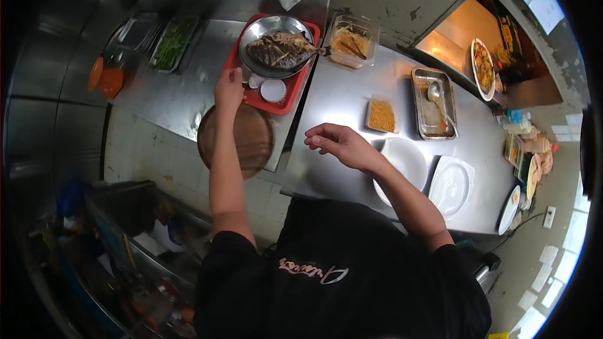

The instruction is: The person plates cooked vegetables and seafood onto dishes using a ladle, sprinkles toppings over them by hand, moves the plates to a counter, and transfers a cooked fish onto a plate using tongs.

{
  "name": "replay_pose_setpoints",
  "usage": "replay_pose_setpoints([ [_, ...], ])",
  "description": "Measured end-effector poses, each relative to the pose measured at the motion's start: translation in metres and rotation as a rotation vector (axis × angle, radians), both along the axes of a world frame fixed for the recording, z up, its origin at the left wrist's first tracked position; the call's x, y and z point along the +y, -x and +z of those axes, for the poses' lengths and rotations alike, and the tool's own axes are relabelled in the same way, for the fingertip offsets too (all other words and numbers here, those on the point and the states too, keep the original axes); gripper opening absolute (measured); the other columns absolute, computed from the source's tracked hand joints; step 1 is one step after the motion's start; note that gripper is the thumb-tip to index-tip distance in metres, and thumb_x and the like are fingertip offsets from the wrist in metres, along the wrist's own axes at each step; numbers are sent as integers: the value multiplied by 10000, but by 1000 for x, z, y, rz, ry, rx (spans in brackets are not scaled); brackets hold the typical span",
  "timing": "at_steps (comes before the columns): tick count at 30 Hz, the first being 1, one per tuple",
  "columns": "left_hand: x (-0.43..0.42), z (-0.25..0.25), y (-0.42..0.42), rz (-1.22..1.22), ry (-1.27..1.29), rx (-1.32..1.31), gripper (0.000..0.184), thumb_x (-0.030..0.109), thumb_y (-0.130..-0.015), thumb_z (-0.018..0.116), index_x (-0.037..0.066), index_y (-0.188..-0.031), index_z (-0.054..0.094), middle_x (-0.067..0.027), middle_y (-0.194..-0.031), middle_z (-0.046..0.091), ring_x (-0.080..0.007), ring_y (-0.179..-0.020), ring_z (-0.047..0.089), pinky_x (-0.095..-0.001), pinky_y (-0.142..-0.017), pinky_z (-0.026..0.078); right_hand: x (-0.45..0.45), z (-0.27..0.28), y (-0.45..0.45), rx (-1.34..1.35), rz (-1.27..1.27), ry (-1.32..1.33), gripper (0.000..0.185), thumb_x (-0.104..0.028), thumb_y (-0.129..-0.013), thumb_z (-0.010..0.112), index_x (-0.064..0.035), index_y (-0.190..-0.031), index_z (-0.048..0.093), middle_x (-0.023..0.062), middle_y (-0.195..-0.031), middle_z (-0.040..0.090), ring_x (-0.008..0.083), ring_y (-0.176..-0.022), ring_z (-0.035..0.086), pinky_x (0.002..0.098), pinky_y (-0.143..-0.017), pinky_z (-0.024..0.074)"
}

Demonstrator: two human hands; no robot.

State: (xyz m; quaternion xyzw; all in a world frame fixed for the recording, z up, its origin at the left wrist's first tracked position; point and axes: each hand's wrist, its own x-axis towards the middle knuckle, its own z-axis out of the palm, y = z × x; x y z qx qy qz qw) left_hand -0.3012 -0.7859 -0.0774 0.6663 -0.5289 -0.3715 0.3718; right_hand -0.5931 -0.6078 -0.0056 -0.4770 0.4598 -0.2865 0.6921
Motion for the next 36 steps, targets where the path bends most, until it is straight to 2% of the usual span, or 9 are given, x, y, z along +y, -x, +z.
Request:
replay_pose_setpoints([
  [2, -30, -5, 2, -33, -64, -23, 401, 395, -1018, 565, 16, -1126, 641, -30, -787, 636, -118, -585, 574, -283, -476, 465, -11, -7, -8, -9, 52, -15, 365, -303, -1023, 586, -10, -1235, 631, 71, -1086, 694, 139, -1004, 638, 302, -890, 517],
  [4, -62, -54, -17, -179, -11, 89, 319, 343, -1016, 560, 58, -1121, 657, -16, -767, 646, -110, -556, 556, -269, -479, 451, -5, -7, 5, -2, 27, -84, 374, -318, -1033, 571, -14, -1243, 626, 89, -1132, 690, 148, -1051, 638, 314, -904, 521],
  [7, -52, -26, 8, -77, -72, 379, 385, 355, -1026, 548, 68, -1281, 571, -56, -797, 629, -109, -565, 545, -237, -458, 441, 25, -45, 19, 0, -179, -243, 404, -362, -1028, 566, -27, -1243, 635, 80, -1136, 692, 163, -1064, 649, 326, -886, 535],
  [11, -73, -59, -17, -113, -66, 308, 380, 355, -1027, 565, 4, -1173, 565, -80, -711, 584, -126, -487, 467, -277, -418, 339, 64, -57, 24, -18, -297, -371, 373, -332, -1029, 562, -36, -1244, 634, 67, -1138, 690, 158, -1050, 650, 311, -876, 532],
  [14, -58, -31, 3, -31, -31, 112, 391, 335, -1031, 539, -28, -1175, 567, -85, -686, 544, -126, -490, 445, -271, -408, 320, 81, -56, 24, -66, -339, -410, 351, -310, -1033, 551, -43, -1246, 631, 56, -1132, 688, 151, -1033, 650, 303, -866, 528],
  [19, -63, -35, -12, -8, 198, -177, 372, 298, -1029, 525, -40, -1164, 600, -155, -908, 629, -200, -653, 548, -333, -547, 480, 105, -50, 32, -92, -428, -376, 335, -295, -1038, 534, -49, -1244, 631, 48, -1125, 687, 143, -1017, 651, 306, -862, 520],
  [27, -26, 11, -6, -13, 126, -57, 306, 244, -1012, 577, -31, -1143, 601, -87, -832, 591, -136, -601, 480, -269, -477, 390, 211, -52, 60, -103, -650, -436, 353, -310, -1034, 550, -49, -1256, 635, 61, -1155, 695, 148, -1021, 651, 304, -858, 539],
  [34, 70, 68, 81, -139, 86, 130, 245, 243, -1030, 552, 24, -1138, 570, -39, -813, 550, -93, -566, 410, -236, -450, 303, 321, -86, 79, -45, -753, -544, 377, -333, -1036, 548, -42, -1263, 627, 63, -1154, 693, 148, -1044, 646, 300, -865, 539],
  [36, 78, 47, 100, -288, 92, 229, 211, 237, -1033, 541, 40, -1105, 561, -33, -827, 554, -82, -561, 420, -228, -441, 295, 345, -97, 90, 8, -760, -530, 369, -335, -1032, 551, -36, -1230, 637, 63, -1131, 694, 155, -1023, 652, 303, -853, 544],
])
